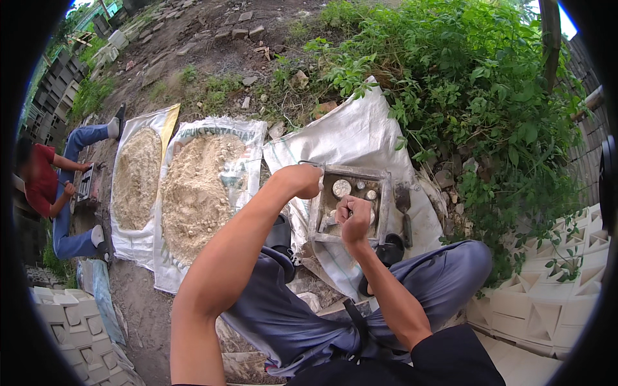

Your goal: The person uses a trowel to scoop a mixture from a bag onto a metal mold and then uses a cylindrical tool to press the mixture into the circular cavities of the mold.

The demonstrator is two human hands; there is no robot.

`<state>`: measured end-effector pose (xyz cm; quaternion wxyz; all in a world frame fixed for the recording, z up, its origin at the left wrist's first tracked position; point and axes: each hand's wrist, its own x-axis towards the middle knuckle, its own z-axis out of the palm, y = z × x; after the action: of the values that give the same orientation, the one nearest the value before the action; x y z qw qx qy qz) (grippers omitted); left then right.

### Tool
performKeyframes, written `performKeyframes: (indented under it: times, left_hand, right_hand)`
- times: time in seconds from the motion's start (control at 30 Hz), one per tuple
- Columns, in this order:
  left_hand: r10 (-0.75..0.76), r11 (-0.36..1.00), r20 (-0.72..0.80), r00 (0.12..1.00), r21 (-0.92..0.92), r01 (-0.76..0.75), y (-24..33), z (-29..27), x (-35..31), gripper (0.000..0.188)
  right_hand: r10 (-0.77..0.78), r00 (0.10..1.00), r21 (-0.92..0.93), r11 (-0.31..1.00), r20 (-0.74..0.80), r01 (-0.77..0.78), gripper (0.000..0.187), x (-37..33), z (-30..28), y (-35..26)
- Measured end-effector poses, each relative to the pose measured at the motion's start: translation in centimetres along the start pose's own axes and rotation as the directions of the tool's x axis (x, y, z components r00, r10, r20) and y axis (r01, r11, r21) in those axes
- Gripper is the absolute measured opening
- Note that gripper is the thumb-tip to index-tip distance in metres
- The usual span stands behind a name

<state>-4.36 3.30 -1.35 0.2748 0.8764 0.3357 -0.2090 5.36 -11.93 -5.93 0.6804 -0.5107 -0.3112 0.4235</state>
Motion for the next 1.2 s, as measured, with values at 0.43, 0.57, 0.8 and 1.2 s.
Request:
performKeyframes:
  times: [0.43, 0.57, 0.8, 1.2]
  left_hand:
    - [0.0, 1.0, 0.09, 0.996, 0.027, -0.002, 0.4, 0.0, 0.0, 0.048]
    - [-0.035, 0.999, 0.129, 0.991, 0.043, 0.03, -1.1, 0.4, 0.3, 0.049]
    - [-0.029, 1.0, 0.156, 0.987, 0.017, 0.026, -0.6, 0.0, -0.1, 0.046]
    - [-0.024, 1.0, 0.082, 0.996, -0.014, 0.025, -0.8, -0.7, -0.2, 0.048]
  right_hand:
    - [-0.1, 0.988, -0.157, 0.981, 0.118, 0.118, 0.036, -0.3, -0.4, -1.5]
    - [0.045, 0.991, -0.153, 0.988, 0.123, -0.026, 0.033, 0.6, 0.8, -0.2]
    - [-0.013, 0.997, -0.211, 0.977, 0.077, 0.03, 0.034, 1.5, 1.3, 0.3]
    - [0.006, 0.997, -0.098, 0.995, 0.081, 0.002, 0.035, 1.1, 1.9, -0.1]
